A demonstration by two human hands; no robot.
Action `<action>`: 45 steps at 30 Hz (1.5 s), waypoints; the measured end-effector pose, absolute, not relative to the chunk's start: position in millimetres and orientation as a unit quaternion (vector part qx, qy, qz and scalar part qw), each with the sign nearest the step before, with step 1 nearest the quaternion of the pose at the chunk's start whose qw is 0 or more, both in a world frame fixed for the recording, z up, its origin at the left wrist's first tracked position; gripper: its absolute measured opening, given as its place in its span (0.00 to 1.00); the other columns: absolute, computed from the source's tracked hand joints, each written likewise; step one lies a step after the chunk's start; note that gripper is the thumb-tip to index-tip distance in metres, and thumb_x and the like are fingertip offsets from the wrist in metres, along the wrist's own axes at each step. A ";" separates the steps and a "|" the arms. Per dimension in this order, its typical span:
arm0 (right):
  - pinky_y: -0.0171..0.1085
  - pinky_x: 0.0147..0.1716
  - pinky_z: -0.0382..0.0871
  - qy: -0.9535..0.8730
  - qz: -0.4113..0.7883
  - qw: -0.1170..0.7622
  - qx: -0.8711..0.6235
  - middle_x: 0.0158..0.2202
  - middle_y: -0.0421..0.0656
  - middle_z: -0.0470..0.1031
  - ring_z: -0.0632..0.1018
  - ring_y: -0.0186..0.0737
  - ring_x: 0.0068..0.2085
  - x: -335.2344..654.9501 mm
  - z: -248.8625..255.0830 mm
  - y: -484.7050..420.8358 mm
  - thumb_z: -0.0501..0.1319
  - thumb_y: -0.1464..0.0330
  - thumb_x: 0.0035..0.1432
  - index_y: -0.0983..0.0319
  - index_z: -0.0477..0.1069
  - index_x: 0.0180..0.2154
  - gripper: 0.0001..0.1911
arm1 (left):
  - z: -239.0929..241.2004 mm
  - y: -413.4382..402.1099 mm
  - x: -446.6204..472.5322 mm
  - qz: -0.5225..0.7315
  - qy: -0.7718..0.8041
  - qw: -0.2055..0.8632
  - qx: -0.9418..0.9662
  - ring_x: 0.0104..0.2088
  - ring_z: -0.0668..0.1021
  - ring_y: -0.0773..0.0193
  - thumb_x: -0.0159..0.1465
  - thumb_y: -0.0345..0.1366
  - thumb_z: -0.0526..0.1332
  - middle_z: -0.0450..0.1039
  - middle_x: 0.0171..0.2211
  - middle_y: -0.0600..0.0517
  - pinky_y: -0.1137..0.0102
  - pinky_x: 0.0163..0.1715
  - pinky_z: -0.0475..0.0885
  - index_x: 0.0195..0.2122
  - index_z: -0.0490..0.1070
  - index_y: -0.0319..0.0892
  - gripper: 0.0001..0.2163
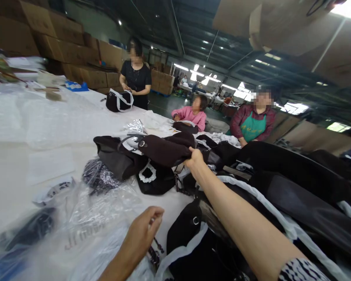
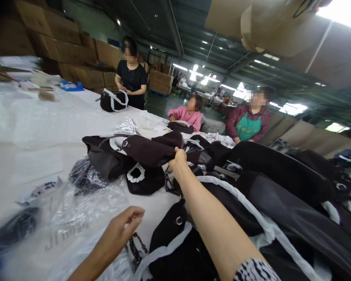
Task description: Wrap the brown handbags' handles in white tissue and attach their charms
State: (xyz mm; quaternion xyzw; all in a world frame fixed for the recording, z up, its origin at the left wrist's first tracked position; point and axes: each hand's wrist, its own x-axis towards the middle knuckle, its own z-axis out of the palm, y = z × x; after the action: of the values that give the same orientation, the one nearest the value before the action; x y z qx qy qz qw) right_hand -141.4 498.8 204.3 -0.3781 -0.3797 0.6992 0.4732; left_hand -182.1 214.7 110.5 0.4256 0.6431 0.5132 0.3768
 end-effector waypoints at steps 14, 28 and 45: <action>0.51 0.51 0.76 -0.301 0.726 0.435 -0.440 0.42 0.46 0.82 0.81 0.50 0.45 40.6 271.8 355.5 0.67 0.66 0.51 0.57 0.72 0.51 0.23 | 165.5 214.5 -180.9 0.767 0.231 0.569 0.188 0.60 0.69 0.46 0.53 0.54 0.68 0.70 0.58 0.46 0.56 0.59 0.67 0.64 0.59 0.51 0.39; 0.55 0.62 0.61 -0.348 0.652 0.456 -0.497 0.53 0.52 0.76 0.73 0.56 0.57 232.3 181.8 125.3 0.72 0.58 0.41 0.60 0.69 0.55 0.38 | 224.2 107.0 -60.7 0.638 0.359 0.650 0.207 0.29 0.82 0.57 0.50 0.32 0.69 0.81 0.35 0.47 0.69 0.29 0.77 0.60 0.62 0.42 0.35; 0.51 0.61 0.62 -0.520 0.340 0.531 -0.577 0.60 0.49 0.67 0.69 0.53 0.60 257.2 237.6 9.9 0.69 0.63 0.43 0.57 0.58 0.61 0.44 | 303.8 34.0 166.8 0.691 0.308 0.591 0.279 0.53 0.75 0.60 0.59 0.34 0.62 0.73 0.54 0.48 0.66 0.57 0.66 0.56 0.66 0.46 0.22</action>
State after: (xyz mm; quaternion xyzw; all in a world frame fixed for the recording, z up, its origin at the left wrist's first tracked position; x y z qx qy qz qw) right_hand 257.2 9.9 237.6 -0.5767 -0.5198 0.3400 0.5307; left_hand 166.8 34.0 303.8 0.2795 0.3082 0.6914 0.5907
